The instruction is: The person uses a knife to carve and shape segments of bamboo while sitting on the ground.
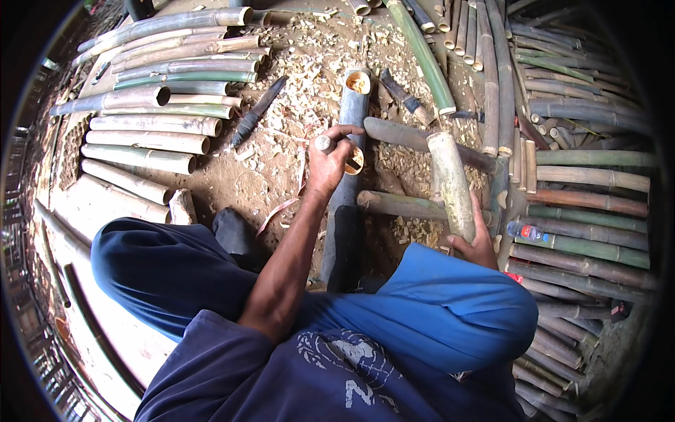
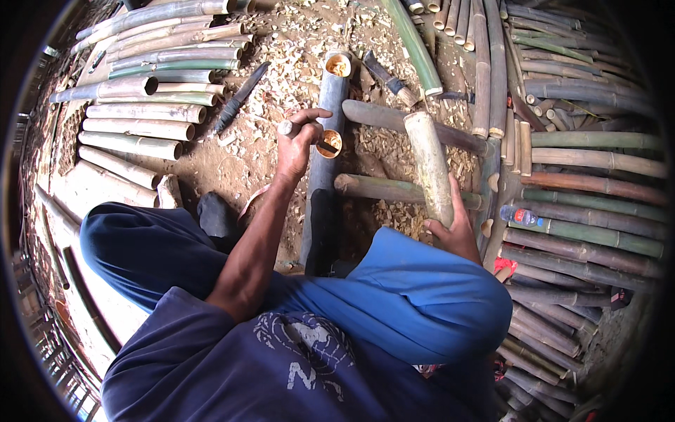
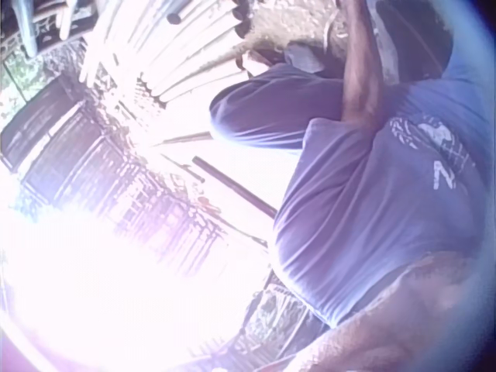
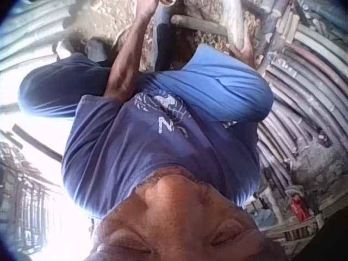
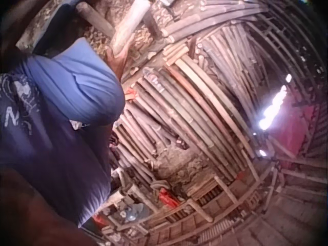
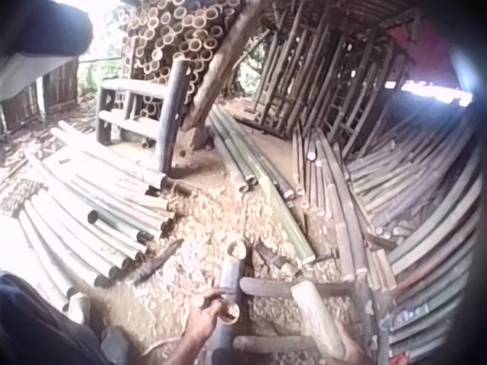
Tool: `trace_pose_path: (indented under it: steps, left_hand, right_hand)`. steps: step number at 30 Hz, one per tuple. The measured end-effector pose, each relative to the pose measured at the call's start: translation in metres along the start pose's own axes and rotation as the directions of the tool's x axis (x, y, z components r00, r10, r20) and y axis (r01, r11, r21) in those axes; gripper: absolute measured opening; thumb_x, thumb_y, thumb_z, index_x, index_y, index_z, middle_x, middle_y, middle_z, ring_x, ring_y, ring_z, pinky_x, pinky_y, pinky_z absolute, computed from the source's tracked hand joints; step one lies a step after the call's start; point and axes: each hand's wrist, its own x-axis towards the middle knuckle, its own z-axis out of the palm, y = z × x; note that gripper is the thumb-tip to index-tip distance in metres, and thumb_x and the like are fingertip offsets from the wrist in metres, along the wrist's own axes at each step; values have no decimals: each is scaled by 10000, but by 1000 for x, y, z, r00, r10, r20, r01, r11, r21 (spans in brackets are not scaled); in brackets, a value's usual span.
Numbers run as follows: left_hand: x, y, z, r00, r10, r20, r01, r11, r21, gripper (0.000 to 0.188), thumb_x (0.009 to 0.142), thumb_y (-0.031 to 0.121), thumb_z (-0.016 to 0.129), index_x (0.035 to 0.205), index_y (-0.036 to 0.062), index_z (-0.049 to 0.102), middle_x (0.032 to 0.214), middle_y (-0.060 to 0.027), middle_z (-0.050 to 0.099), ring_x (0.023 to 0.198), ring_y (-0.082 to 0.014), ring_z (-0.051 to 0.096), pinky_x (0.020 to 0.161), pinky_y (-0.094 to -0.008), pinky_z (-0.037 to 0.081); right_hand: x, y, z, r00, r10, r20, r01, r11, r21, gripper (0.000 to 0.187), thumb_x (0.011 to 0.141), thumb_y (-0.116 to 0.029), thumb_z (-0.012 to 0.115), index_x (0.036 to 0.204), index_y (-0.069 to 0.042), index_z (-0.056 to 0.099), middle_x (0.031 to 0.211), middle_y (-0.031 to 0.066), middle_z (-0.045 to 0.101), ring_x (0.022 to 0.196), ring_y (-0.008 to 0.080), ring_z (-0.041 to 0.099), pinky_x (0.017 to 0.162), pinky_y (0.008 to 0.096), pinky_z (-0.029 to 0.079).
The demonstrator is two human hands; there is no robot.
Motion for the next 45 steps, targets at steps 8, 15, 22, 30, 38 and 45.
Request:
trace_pose_path:
  steps: [8, 15, 22, 30, 38, 45]
  left_hand:
    - [1, -19, -1, 996, 25, -86, -39, 986, -160, 322, 846, 65, 525, 1043, -19, 765, 723, -1, 613, 642, -85, 533, 599, -265, 453]
    - [1, -41, -6, 973, 39, -226, -98, 961, -259, 306, 841, 73, 520, 991, -59, 752, 767, -45, 645, 695, -104, 534, 656, -282, 451]
    - [-1, -40, -7, 968, 35, -248, -110, 948, -297, 289, 827, 69, 510, 935, -83, 731, 806, -66, 677, 686, -97, 516, 651, -280, 436]
    - [3, -64, -1, 929, 186, -321, -285, 912, -296, 381, 1016, 283, 598, 1141, -70, 667, 1026, -94, 707, 901, -158, 642, 796, -309, 521]
    - [5, -66, -8, 967, 16, -256, -116, 918, -380, 361, 977, 171, 610, 1265, -48, 604, 1194, -132, 685, 1060, -204, 646, 928, -340, 517]
    - [-4, -46, -2, 993, 75, -90, -91, 979, -185, 414, 974, 224, 690, 1308, -4, 602, 1258, -94, 674, 1123, -179, 627, 946, -343, 512]
  right_hand:
    - [-11, 0, 14, 998, 61, 32, -62, 998, 22, 1038, 776, -57, 704, 1664, -76, 166, 1614, 228, 377, 1494, 286, 372, 1227, 366, 282]
    - [18, -31, 19, 993, -30, 113, 21, 996, 84, 1040, 777, -66, 705, 1663, -67, 161, 1650, 219, 320, 1522, 276, 327, 1239, 362, 256]
    - [60, -82, 14, 938, -306, 164, 327, 937, -120, 1035, 786, -75, 732, 1658, -60, 175, 1633, 215, 373, 1525, 285, 342, 1253, 384, 250]
    - [113, -181, 43, 779, -299, 552, 597, 622, -506, 1016, 798, -142, 800, 1650, -295, 268, 1414, 203, 577, 1163, 360, 674, 981, 445, 571]
    - [123, -245, 57, 682, -442, 582, 724, 520, -454, 1031, 803, -175, 787, 1650, -366, 232, 943, 126, 581, 792, 328, 646, 742, 470, 563]
    - [131, -228, 56, 732, -242, 638, 669, 434, -603, 996, 816, -178, 764, 1644, -377, 247, 984, 156, 562, 806, 358, 647, 756, 488, 564]
